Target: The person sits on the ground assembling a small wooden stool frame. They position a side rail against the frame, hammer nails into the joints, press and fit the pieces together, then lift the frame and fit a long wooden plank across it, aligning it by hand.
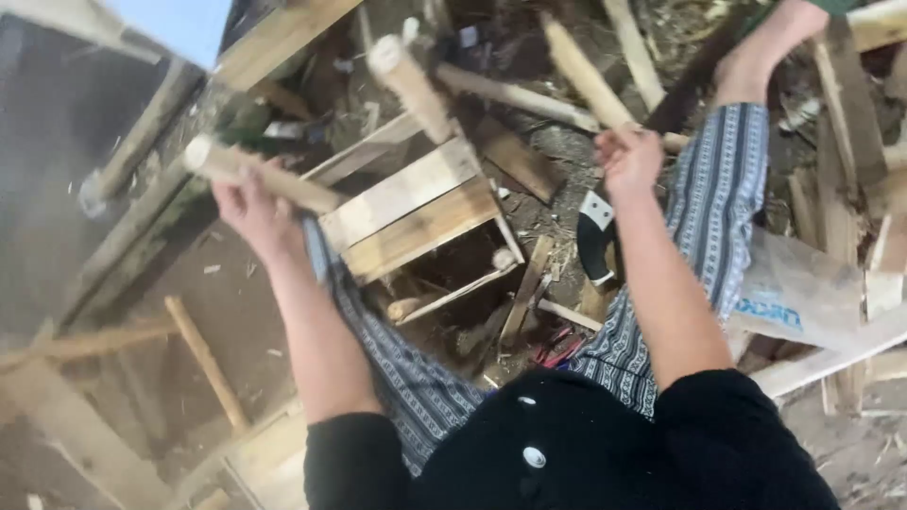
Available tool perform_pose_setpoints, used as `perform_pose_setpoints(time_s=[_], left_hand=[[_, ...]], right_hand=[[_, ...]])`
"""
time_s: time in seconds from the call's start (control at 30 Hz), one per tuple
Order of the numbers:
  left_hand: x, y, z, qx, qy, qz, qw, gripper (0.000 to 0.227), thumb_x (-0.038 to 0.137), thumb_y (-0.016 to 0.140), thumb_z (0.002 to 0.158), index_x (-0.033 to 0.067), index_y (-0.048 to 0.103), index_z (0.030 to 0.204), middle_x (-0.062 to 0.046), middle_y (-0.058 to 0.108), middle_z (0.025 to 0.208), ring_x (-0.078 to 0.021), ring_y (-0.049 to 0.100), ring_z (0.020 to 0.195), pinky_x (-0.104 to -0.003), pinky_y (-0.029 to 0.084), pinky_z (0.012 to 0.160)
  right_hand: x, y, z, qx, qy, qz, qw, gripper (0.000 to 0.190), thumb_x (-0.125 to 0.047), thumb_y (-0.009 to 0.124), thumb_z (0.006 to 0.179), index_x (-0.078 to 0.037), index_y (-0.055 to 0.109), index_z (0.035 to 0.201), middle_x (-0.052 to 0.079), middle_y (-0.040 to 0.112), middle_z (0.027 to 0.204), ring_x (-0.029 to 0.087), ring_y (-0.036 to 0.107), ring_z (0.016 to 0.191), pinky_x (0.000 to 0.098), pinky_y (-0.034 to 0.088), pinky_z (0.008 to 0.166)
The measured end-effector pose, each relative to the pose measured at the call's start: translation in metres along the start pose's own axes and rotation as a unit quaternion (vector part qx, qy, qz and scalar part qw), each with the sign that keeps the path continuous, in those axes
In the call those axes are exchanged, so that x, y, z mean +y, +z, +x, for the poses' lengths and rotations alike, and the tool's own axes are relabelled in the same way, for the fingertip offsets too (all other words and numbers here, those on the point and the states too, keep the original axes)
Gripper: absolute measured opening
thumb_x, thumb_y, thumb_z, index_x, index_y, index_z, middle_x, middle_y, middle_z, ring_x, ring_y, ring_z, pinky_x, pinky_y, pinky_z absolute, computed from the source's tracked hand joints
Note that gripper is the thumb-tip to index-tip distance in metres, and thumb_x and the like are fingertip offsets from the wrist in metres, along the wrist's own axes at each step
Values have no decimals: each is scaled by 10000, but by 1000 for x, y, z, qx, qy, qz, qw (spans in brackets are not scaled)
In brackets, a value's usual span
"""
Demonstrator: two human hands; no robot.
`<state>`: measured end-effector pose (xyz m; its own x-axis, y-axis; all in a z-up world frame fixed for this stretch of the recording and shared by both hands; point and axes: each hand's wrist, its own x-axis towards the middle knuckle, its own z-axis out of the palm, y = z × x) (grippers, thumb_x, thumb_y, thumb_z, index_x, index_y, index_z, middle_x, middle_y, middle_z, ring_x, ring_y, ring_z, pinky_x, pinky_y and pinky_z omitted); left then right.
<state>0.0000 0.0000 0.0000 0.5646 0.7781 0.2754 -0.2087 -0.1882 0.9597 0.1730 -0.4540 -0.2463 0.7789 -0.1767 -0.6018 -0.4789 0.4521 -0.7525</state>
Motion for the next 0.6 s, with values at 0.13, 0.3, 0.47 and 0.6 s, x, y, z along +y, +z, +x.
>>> perform_pose_setpoints(time_s=[0.13, 0.3, 0.47, 0.6], left_hand=[[12, -11, -6, -43, 48, 69, 996, 357, 325, 713, 1071, 134, 602, 1353, -152, 677, 1122, -280, 774, 945, -425, 661, 886], [22, -26, -19, -107, 35, 85, 990, 470, 372, 694, 1159, 199, 471, 1535, -249, 612, 1256, -351, 715, 1124, -519, 526, 1007], [43, -67, -44, -105, -80, 278, 951, 462, 294, 598, 1185, 152, 402, 1579, -260, 490, 1467, -410, 531, 1343, -607, 444, 1073], [153, -44, -121, -104, -161, 437, 879, 490, 290, 569, 1117, 87, 462, 1550, -318, 490, 1478, -510, 460, 1360, -658, 359, 1123]], right_hand=[[60, -4, 14, -39, 130, 96, 986, 330, -298, 606, 1002, -178, 467, 1277, 75, 735, 1117, 288, 808, 814, 416, 688, 640], [27, -1, -35, -90, 129, 33, 987, 514, -330, 731, 1005, -198, 451, 1416, 80, 693, 1171, 318, 818, 890, 413, 682, 674], [-66, -46, -114, -118, -171, -112, 972, 163, -173, 620, 1082, -20, 676, 1089, 185, 731, 855, 264, 781, 693, 305, 635, 634], [-89, -160, -173, -47, -462, -312, 829, 112, -54, 755, 1104, -72, 748, 994, 60, 678, 850, 213, 713, 763, 283, 533, 777]])
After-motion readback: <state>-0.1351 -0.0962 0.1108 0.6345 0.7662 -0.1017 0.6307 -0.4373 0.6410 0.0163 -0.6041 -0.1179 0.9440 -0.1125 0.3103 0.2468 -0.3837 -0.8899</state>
